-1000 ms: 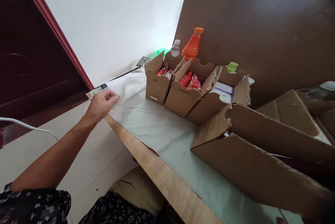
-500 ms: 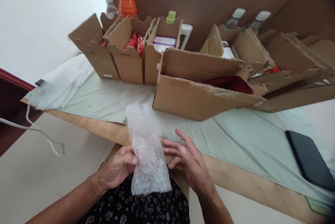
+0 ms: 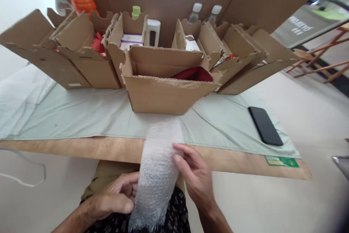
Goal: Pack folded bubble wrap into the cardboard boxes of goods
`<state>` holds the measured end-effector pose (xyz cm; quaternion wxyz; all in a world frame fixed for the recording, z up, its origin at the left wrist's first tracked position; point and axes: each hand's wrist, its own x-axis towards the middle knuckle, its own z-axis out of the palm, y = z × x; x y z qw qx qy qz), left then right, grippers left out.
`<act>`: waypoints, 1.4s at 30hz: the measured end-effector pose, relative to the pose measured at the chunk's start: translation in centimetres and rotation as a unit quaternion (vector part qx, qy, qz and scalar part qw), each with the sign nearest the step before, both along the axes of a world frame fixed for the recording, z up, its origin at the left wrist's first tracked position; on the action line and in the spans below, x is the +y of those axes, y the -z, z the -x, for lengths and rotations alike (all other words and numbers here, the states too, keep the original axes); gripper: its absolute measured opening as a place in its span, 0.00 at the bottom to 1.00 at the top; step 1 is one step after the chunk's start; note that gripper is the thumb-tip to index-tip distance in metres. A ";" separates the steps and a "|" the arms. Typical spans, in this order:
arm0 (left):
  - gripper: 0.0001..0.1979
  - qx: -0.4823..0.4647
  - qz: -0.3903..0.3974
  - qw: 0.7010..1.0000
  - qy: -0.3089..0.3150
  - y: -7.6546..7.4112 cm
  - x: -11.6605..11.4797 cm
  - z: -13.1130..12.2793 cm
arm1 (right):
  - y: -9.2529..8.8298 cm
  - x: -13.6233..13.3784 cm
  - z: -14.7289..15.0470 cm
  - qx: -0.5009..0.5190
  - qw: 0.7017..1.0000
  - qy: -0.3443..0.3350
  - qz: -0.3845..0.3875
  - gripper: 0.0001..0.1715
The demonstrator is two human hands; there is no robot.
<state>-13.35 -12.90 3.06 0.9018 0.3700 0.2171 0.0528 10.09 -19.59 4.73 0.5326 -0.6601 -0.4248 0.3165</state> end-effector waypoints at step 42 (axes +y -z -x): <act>0.27 0.104 -0.630 0.768 -0.054 -0.1 1.6 -16.8 | 3.5 -4.6 -11.5 -0.292 0.956 0.013 -0.019 0.13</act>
